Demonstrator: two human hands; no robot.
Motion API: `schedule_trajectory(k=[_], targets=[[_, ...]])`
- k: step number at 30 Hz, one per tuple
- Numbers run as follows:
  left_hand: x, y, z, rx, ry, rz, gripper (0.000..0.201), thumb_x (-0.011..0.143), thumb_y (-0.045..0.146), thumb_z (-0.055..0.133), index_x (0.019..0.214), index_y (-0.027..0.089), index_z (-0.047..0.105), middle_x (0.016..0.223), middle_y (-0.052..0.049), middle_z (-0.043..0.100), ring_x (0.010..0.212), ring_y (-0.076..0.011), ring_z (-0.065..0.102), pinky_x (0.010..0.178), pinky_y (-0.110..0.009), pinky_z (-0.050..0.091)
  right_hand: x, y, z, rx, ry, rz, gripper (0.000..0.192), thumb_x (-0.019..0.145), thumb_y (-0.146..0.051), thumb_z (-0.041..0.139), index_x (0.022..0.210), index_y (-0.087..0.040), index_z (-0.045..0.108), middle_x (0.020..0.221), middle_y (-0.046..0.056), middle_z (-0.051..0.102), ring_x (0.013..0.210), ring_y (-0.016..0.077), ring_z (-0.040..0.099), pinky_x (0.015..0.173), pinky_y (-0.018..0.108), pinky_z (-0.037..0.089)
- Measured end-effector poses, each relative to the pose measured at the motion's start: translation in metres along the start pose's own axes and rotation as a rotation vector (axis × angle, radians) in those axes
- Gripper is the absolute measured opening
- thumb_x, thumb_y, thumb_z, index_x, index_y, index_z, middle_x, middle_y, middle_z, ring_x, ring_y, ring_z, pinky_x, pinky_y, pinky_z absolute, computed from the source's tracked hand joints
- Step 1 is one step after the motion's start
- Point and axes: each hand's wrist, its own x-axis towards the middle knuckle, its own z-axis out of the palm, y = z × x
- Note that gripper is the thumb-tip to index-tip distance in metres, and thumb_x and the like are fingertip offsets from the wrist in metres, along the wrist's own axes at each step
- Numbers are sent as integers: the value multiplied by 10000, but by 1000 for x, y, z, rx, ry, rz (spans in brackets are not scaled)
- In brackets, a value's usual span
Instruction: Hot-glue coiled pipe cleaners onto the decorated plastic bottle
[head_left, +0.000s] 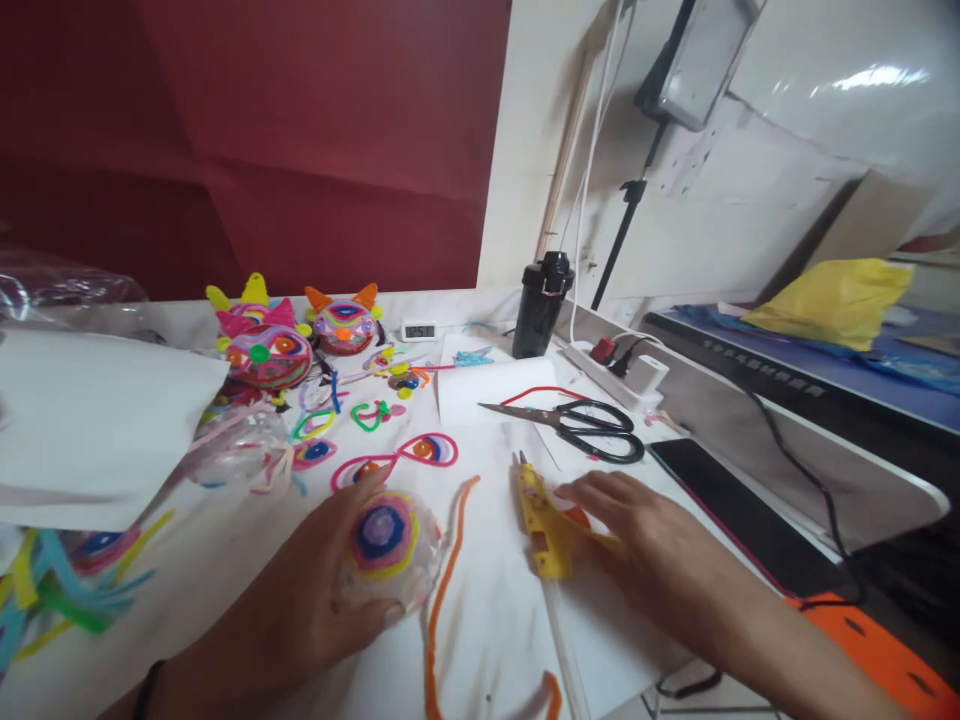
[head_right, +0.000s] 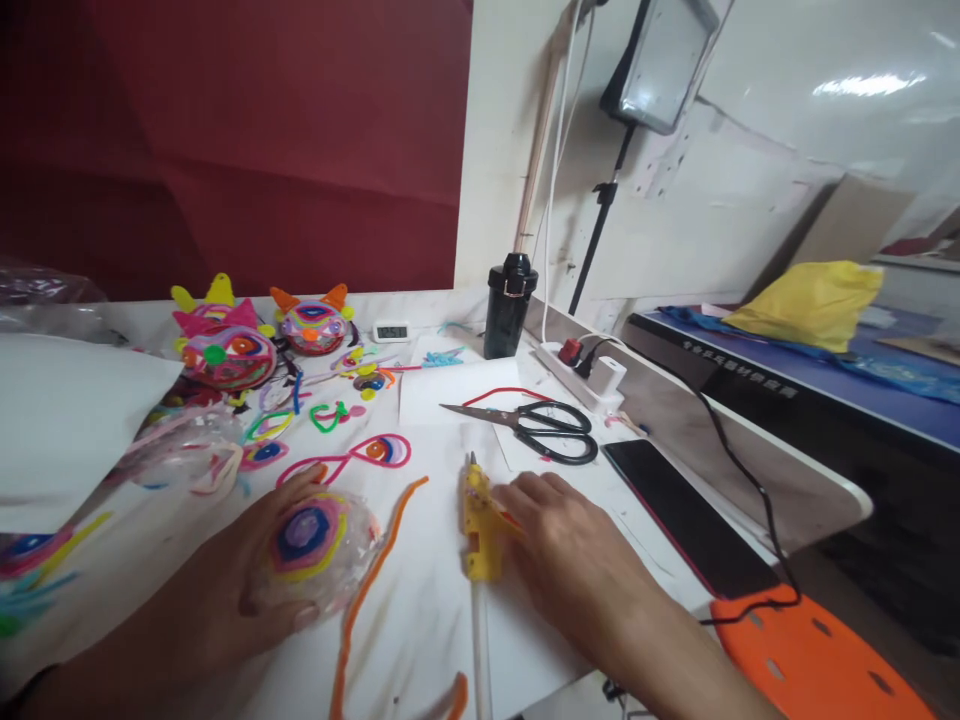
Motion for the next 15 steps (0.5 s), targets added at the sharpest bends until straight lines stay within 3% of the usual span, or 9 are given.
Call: schedule_trajectory(k=[4, 7, 11, 15], targets=[[0, -10, 4, -57, -4, -12, 948, 760, 480, 791, 1573, 400, 310, 1546, -70, 549, 1316, -437, 610, 966, -532, 633, -20, 22, 14, -71, -45, -124, 587, 781, 8, 536, 1355, -67, 639, 1347, 245, 679, 1192, 371, 689, 1006, 567, 600], [2, -10, 3, -72, 9, -19, 946, 768, 488, 778, 1579, 388, 301, 1513, -82, 583, 1264, -447, 644, 918, -531, 650, -17, 23, 23, -92, -45, -144, 636, 796, 15, 496, 1425, -41, 569, 1412, 245, 641, 1239, 370, 657, 1042, 576, 579], [4, -5, -1, -48, 20, -3, 905, 781, 463, 790, 1549, 406, 316, 1509, -72, 570, 1297, -433, 618, 1022, -578, 586, -8, 13, 27, -19, -46, -141, 504, 828, -18, 480, 1307, -40, 635, 1196, 228, 710, 1095, 363, 685, 948, 568, 625], [-1, -4, -2, -41, 40, -14, 966, 759, 429, 806, 1556, 435, 260, 1562, -73, 504, 1375, -436, 550, 1040, -590, 576, -11, 16, 30, 129, 57, -116, 478, 817, -63, 507, 1273, -78, 651, 1092, 205, 696, 982, 334, 711, 847, 507, 652]])
